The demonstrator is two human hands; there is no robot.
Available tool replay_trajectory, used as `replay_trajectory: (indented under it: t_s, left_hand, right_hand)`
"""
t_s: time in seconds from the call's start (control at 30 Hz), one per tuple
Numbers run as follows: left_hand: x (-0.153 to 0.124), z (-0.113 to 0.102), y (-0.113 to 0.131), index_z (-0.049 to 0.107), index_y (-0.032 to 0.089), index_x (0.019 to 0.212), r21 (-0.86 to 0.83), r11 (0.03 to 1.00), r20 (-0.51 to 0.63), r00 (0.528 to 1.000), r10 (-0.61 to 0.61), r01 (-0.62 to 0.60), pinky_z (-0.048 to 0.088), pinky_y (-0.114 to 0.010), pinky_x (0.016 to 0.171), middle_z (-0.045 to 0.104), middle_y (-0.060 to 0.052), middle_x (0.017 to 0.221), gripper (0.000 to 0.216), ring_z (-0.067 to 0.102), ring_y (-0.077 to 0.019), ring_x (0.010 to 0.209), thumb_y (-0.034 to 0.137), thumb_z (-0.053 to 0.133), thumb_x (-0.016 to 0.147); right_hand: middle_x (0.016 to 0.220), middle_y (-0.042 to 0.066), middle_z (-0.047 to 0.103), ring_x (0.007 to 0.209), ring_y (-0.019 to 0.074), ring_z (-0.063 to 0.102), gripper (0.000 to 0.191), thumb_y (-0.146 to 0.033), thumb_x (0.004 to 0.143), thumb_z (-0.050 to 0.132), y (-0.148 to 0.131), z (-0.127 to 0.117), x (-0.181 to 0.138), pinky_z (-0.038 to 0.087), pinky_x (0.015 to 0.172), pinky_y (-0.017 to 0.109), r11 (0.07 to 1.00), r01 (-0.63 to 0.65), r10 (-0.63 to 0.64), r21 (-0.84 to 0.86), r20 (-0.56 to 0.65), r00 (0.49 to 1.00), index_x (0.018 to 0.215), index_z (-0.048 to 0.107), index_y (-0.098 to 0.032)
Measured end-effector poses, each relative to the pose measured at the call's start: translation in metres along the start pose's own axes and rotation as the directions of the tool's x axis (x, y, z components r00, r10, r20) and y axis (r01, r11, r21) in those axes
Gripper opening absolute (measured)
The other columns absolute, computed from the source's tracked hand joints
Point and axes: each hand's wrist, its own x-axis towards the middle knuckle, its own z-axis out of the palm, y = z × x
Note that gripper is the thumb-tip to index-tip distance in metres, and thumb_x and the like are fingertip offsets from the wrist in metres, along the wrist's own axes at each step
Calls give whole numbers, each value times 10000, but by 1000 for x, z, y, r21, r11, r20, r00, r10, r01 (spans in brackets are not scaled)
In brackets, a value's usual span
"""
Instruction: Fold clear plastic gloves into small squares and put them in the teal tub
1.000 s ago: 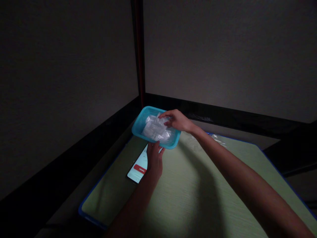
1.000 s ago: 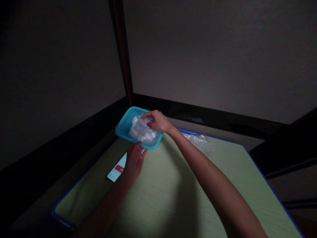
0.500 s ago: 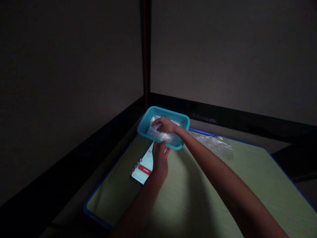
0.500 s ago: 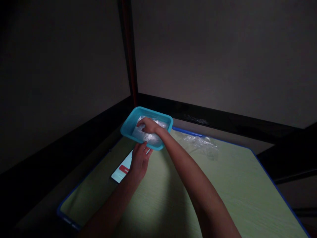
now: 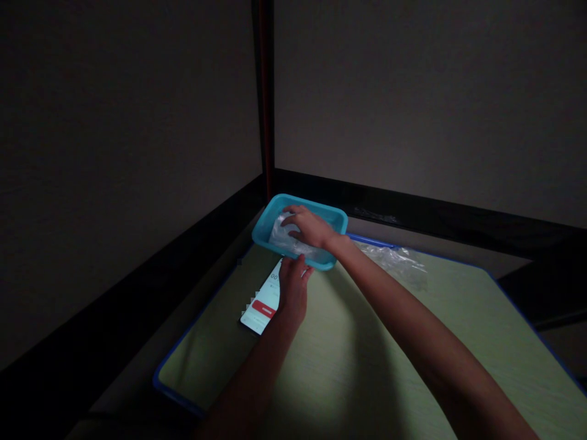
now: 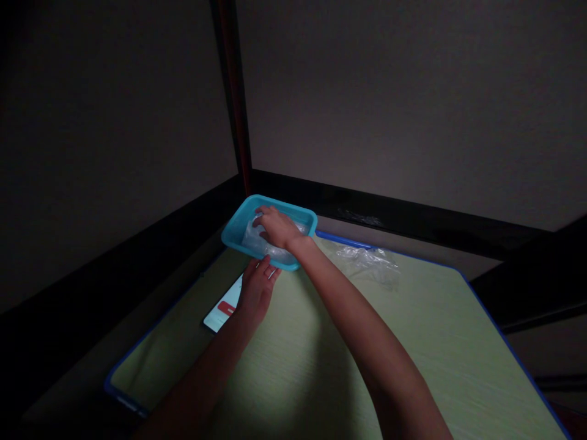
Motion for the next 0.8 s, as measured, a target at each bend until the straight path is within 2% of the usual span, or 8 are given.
replay_trajectory:
  t_s: [0.07, 0.17, 0.23, 0.37, 0.5, 0.6, 0.8]
  left_hand:
    - [1, 1, 0, 513, 184, 751, -4, 1000, -5, 1000, -3, 3, 437, -265, 781, 608, 29, 777, 186, 583, -91, 711, 171, 675, 661]
    - [3, 3, 0, 496, 181, 708, -7, 1000, -9, 1000, -12, 12, 440, -255, 763, 578, 51, 685, 186, 565, -77, 647, 160, 677, 670]
    - [4, 4, 0, 473, 177, 667, -9, 1000, -5, 1000, -19, 19, 442, -244, 745, 546, 65, 621, 196, 542, -65, 593, 149, 666, 687]
    - [4, 7, 2, 450, 174, 644, -5, 1000, -3, 1000, -21, 21, 442, -228, 718, 535, 68, 604, 210, 524, -57, 560, 127, 642, 717]
    - [2, 9, 4, 434, 174, 629, 11, 1000, -16, 1000, -19, 20, 439, -224, 694, 524, 70, 595, 243, 522, -59, 550, 133, 660, 708]
    - [2, 9, 4, 430, 174, 625, 16, 1000, -20, 1000, -21, 21, 440, -224, 693, 524, 71, 598, 256, 525, -60, 553, 142, 675, 694]
    - [4, 8, 3, 417, 180, 614, 9, 1000, -29, 999, -24, 24, 439, -226, 700, 502, 82, 567, 260, 510, -58, 540, 132, 663, 682]
  right_hand:
    - [1264, 113, 505, 1150, 241, 466, 287, -100, 811, 517, 3, -9, -13, 377, 942, 380, 999, 28, -24, 31, -125, 992, 1074, 620, -149]
    - [1123, 105, 589, 1053, 226, 534, 249, -129, 818, 481, 14, -21, -40, 402, 913, 358, 991, 67, -26, 112, -337, 941, 1014, 634, -136]
    - [1062, 117, 615, 1004, 233, 560, 243, -132, 800, 481, 24, -26, -58, 422, 884, 352, 988, 43, 19, 148, -392, 920, 980, 645, -114]
    - [1023, 134, 635, 928, 237, 592, 253, -102, 758, 495, 42, -27, -83, 458, 806, 341, 977, -91, 156, 191, -361, 919, 949, 660, -97]
    - [960, 109, 657, 837, 204, 612, 250, -73, 753, 497, 41, -27, -81, 465, 763, 312, 964, -162, 227, 212, -330, 916, 937, 665, -100]
    - [956, 81, 663, 836, 187, 609, 250, -72, 777, 484, 22, -29, -65, 457, 762, 293, 976, -104, 158, 191, -297, 942, 954, 655, -110]
    - [984, 1, 664, 898, 125, 591, 351, -16, 820, 374, -24, -22, -17, 418, 785, 222, 980, 107, -88, 168, -120, 989, 997, 629, -181]
